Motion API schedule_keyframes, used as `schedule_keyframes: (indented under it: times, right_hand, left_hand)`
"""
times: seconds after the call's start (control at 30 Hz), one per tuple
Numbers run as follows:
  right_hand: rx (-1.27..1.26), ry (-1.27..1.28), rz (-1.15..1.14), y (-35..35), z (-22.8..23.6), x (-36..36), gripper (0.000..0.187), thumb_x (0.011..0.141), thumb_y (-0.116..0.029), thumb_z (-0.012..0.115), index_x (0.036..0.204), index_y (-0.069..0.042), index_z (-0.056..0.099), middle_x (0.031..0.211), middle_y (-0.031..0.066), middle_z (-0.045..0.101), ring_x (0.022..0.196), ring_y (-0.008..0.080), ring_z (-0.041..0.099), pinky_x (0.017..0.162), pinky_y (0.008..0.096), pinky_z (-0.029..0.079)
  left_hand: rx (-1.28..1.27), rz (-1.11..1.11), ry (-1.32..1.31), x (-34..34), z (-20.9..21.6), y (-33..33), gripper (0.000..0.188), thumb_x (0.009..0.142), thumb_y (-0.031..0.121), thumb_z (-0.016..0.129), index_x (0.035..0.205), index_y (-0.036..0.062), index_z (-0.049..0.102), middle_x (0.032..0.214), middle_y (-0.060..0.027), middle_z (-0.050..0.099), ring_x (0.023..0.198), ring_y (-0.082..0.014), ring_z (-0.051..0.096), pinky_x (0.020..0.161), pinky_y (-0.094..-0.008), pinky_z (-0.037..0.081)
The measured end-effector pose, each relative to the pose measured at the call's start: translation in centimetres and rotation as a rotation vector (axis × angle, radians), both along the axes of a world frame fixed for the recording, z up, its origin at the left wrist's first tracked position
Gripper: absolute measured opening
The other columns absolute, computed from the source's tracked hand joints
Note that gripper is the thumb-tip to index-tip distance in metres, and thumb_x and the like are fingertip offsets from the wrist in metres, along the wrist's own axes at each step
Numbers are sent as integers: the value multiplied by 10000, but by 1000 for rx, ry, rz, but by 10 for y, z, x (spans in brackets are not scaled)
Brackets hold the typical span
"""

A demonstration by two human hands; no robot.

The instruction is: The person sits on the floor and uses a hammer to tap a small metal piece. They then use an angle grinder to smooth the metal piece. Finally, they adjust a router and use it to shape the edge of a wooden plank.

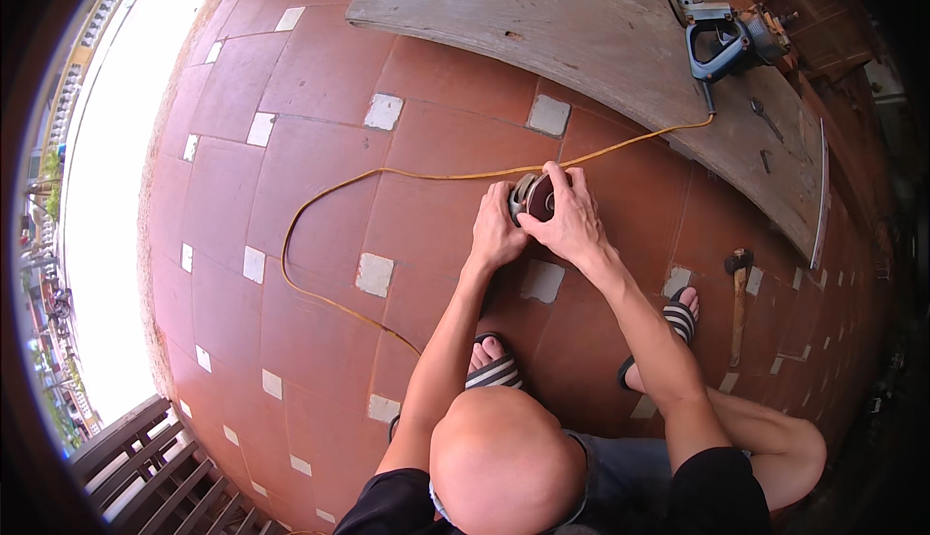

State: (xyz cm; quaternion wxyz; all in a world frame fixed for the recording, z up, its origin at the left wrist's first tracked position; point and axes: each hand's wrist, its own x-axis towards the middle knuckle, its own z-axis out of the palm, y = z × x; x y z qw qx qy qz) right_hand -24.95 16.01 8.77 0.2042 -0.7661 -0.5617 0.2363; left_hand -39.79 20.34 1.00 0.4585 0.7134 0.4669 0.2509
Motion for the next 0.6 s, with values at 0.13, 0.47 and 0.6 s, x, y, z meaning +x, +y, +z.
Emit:
schedule_keyframes:
  times: [0.13, 0.47, 0.6]
  right_hand:
    - [-106, -53, 73, 15, 26, 3, 839, 854, -484, 826, 1500, -66, 491, 1365, 292, 556, 1190, 505, 626, 1025, 578, 519]
    - [163, 51, 133, 50, 41, -14, 542, 865, -279, 811, 1319, -17, 673, 1301, 208, 656, 1191, 389, 664, 1029, 550, 536]
    - [-225, -372, 182, 51, 26, -45, 573, 897, -337, 821, 1318, -11, 609, 1303, 243, 636, 1132, 426, 665, 1018, 556, 541]
  left_hand:
    - [-124, -14, -110, -10, -5, 8, 618, 773, 240, 860, 1288, 21, 595, 1236, -192, 656, 1216, -406, 606, 1044, -496, 497]
    - [-132, 7, -48, -18, -19, 11, 696, 761, 283, 848, 1382, 80, 608, 1315, -157, 671, 1232, -405, 563, 1085, -516, 462]
    - [-167, 62, -13, -22, -16, 10, 677, 786, 376, 843, 1372, 121, 621, 1321, -117, 668, 1232, -403, 554, 1087, -545, 437]
